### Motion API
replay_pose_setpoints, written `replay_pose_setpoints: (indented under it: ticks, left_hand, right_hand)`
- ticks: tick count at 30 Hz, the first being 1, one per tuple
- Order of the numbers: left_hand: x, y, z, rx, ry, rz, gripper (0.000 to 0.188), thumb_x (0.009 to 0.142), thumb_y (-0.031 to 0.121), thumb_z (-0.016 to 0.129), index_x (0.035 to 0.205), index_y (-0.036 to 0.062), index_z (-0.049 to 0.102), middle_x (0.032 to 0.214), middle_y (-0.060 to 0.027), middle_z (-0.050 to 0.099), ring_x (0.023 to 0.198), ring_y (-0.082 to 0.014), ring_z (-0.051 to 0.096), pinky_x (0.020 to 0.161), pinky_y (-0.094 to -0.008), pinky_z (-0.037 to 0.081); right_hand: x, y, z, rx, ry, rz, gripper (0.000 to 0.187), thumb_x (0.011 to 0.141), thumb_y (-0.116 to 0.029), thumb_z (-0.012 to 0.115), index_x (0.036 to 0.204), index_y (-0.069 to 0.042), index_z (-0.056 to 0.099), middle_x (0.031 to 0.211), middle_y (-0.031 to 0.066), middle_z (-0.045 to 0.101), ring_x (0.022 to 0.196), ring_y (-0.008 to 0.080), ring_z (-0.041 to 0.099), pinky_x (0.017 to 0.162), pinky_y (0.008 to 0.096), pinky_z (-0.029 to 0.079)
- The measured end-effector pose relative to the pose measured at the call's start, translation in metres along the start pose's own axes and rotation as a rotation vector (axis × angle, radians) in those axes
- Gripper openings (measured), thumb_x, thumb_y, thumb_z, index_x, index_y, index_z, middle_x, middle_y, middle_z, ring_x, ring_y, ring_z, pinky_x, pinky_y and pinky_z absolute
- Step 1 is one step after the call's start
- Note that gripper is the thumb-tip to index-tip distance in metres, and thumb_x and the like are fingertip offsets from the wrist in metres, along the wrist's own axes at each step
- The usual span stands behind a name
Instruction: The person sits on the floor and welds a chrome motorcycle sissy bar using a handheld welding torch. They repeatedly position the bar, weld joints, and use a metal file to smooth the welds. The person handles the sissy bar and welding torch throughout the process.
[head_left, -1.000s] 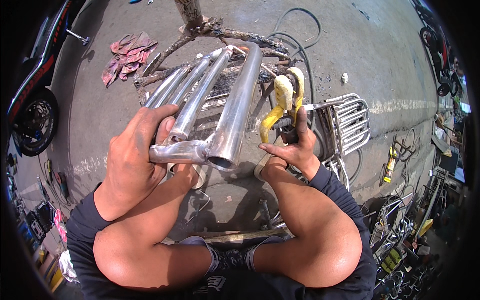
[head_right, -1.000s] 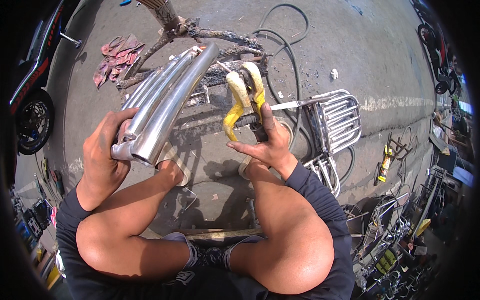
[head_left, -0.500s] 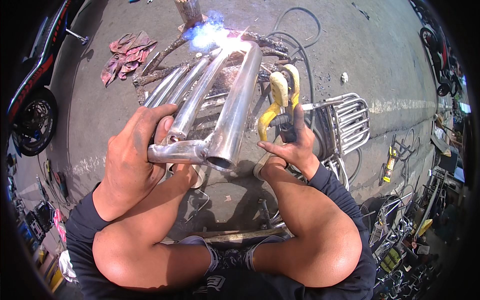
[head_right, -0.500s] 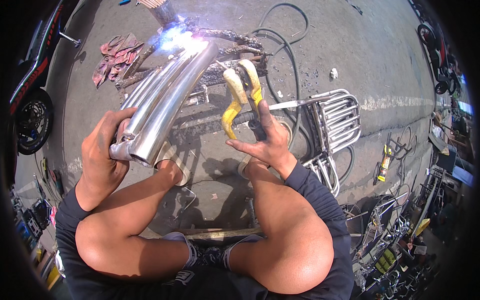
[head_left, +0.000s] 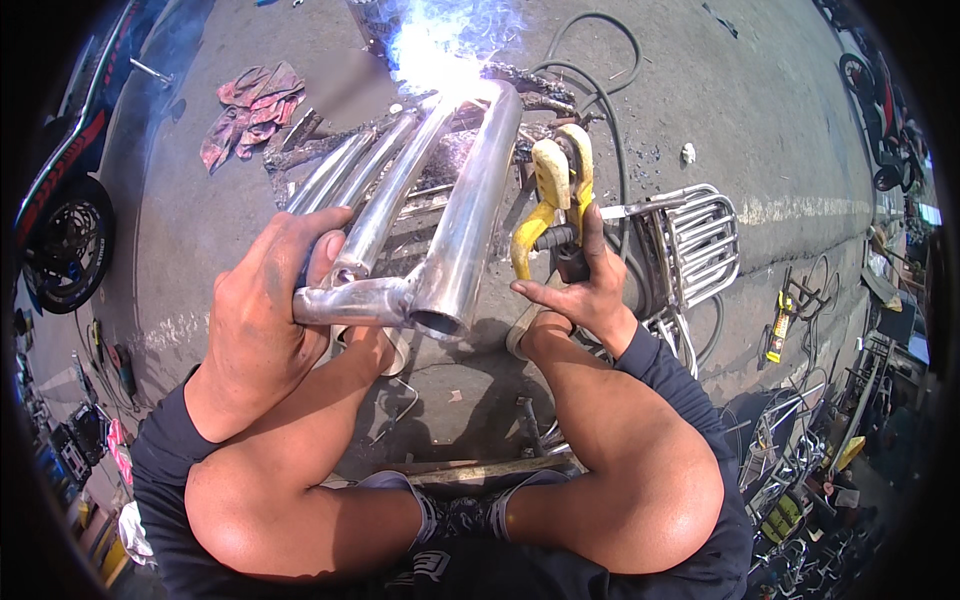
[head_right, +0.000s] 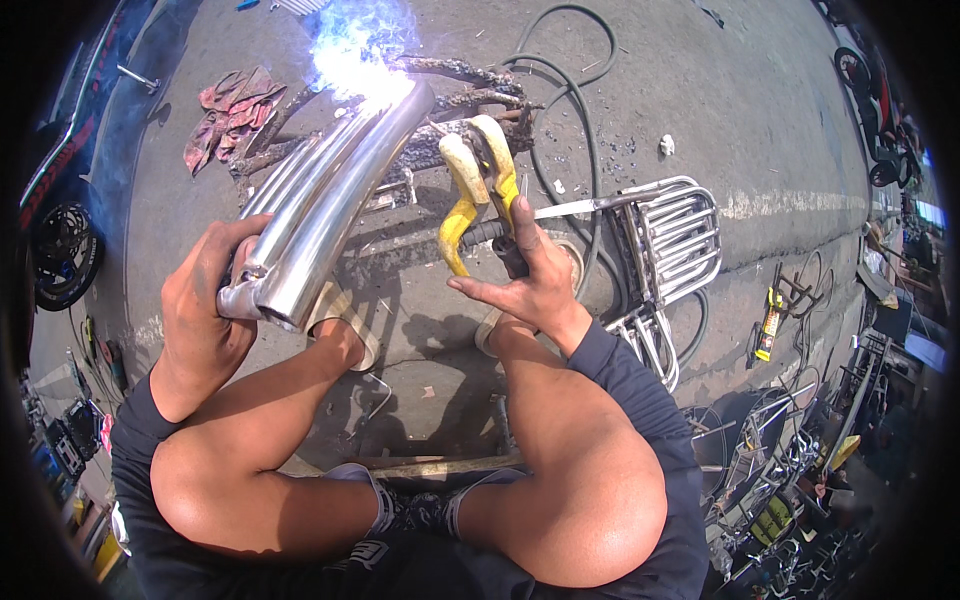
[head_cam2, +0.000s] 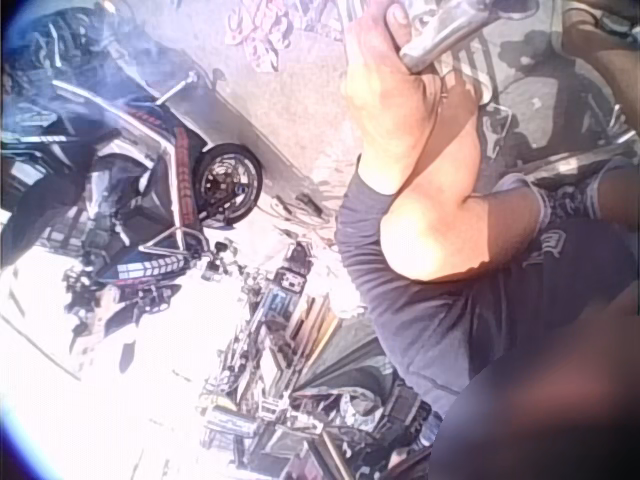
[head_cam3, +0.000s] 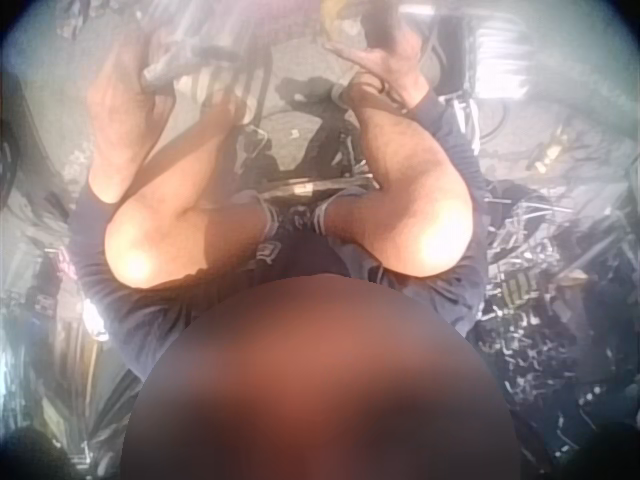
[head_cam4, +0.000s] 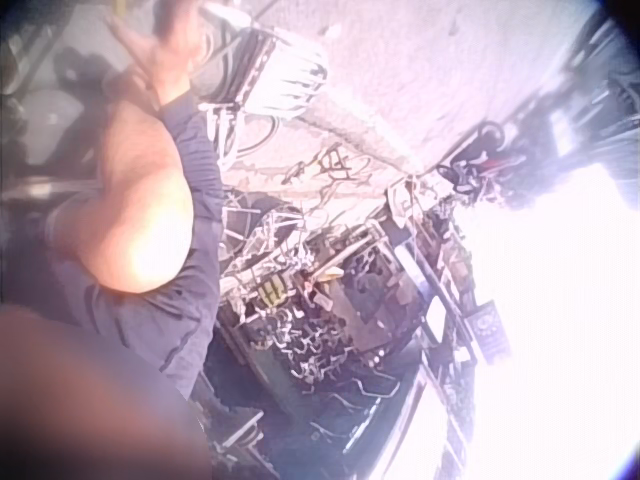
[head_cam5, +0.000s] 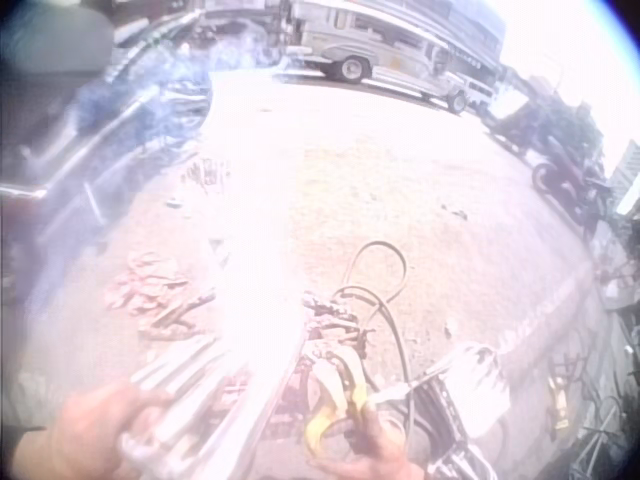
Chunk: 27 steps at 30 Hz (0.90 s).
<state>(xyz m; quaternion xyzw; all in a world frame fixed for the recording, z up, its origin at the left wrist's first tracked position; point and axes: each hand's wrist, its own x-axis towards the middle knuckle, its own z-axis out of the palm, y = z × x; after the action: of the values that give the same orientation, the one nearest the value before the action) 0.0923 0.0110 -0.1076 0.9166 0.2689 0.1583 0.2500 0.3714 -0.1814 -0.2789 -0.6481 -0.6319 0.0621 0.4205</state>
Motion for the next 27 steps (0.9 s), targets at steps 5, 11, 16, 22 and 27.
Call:
replay_pose_setpoints:
  ticks: [5,11,16,22,27]
  left_hand:
    - [0.000,0.001,0.001,0.001,-0.008,-0.022,0.030,0.092,-0.008,0.061,0.121,0.0004,0.064,0.090,-0.0167,0.064,0.077,-0.0329,0.065,0.072,-0.0324,0.052]
    - [0.013,0.001,-0.016,0.012,0.112,0.069,0.026,0.091,-0.001,0.069,0.117,0.0005,0.067,0.095,-0.0187,0.072,0.075,-0.0307,0.071,0.067,-0.0363,0.054]
    - [0.013,0.007,-0.040,-0.130,0.069,-0.340,0.023,0.087,-0.005,0.061,0.110,-0.0044,0.067,0.072,-0.0190,0.069,0.061,-0.0292,0.069,0.061,-0.0337,0.051]
    - [0.016,0.011,-0.022,-0.166,0.152,-0.292,0.021,0.088,-0.004,0.062,0.108,-0.0047,0.067,0.071,-0.0202,0.068,0.059,-0.0284,0.069,0.060,-0.0362,0.051]
    - [0.015,0.019,-0.023,-0.058,0.067,-0.316,0.027,0.086,-0.004,0.064,0.113,-0.0020,0.067,0.075,-0.0194,0.069,0.066,-0.0329,0.071,0.064,-0.0359,0.053]
  right_hand:
    - [0.003,0.005,0.002,-0.038,0.032,-0.083,0.140,0.064,-0.046,0.099,0.165,0.000,0.015,0.064,0.0009,0.058,0.053,0.0089,0.054,0.049,0.0254,0.045]
    - [-0.001,0.006,0.000,0.008,0.090,-0.129,0.139,0.061,-0.044,0.101,0.165,-0.002,0.017,0.077,0.0069,0.065,0.058,0.0133,0.060,0.052,0.0279,0.049]
    - [0.000,0.003,-0.006,-0.020,0.097,-0.174,0.132,0.062,-0.045,0.099,0.164,-0.006,0.025,0.109,0.0192,0.072,0.074,0.0238,0.071,0.061,0.0328,0.056]
    - [0.001,-0.007,-0.019,-0.055,0.031,-0.218,0.132,0.062,-0.041,0.100,0.164,-0.003,0.025,0.103,0.0191,0.071,0.073,0.0238,0.070,0.060,0.0322,0.056]
    - [0.001,-0.013,-0.028,-0.074,-0.004,-0.099,0.134,0.061,-0.041,0.101,0.163,0.000,0.025,0.107,0.0238,0.073,0.077,0.0264,0.073,0.068,0.0344,0.059]
